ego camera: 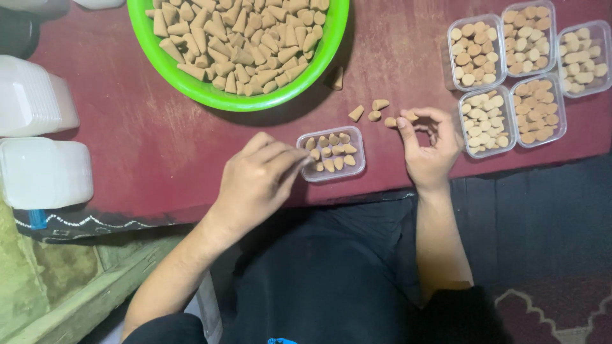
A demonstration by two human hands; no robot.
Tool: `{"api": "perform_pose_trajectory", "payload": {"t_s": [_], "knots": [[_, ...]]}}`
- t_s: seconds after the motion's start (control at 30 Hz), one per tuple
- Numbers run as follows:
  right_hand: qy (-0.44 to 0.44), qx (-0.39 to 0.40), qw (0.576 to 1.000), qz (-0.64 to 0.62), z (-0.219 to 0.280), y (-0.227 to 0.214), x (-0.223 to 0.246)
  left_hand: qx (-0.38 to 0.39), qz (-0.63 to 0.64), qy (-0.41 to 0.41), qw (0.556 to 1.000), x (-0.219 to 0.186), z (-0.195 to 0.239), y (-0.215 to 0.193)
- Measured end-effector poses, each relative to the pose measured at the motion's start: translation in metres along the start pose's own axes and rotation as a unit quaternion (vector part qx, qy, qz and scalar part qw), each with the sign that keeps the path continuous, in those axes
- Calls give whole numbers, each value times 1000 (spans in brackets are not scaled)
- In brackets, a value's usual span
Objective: Packaging incense cones from a large bowl into small plastic containers.
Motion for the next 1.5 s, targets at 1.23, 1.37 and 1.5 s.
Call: {"api": "perform_pose_trajectory", "payload": {"t_s": [1.23,1.37,1.5], "knots": [[-97,213,972,28,20,67,138,-258,16,-158,953,112,128,-38],[-83,203,976,7,15,49,130,-256,18,-159,953,113,129,-37],[-71,177,981,38,7,32,128,-247,23,-154,956,113,132,-36]]}}
Point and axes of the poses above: each hand's wrist, its own z-axis away from the middle knuckle, its own y-axis out of the palm, x = y × z, the point moved 8 cm from there along -z, towards the middle knuckle, and after that the axes turned 14 degrees about y, right-handed, at the moved point
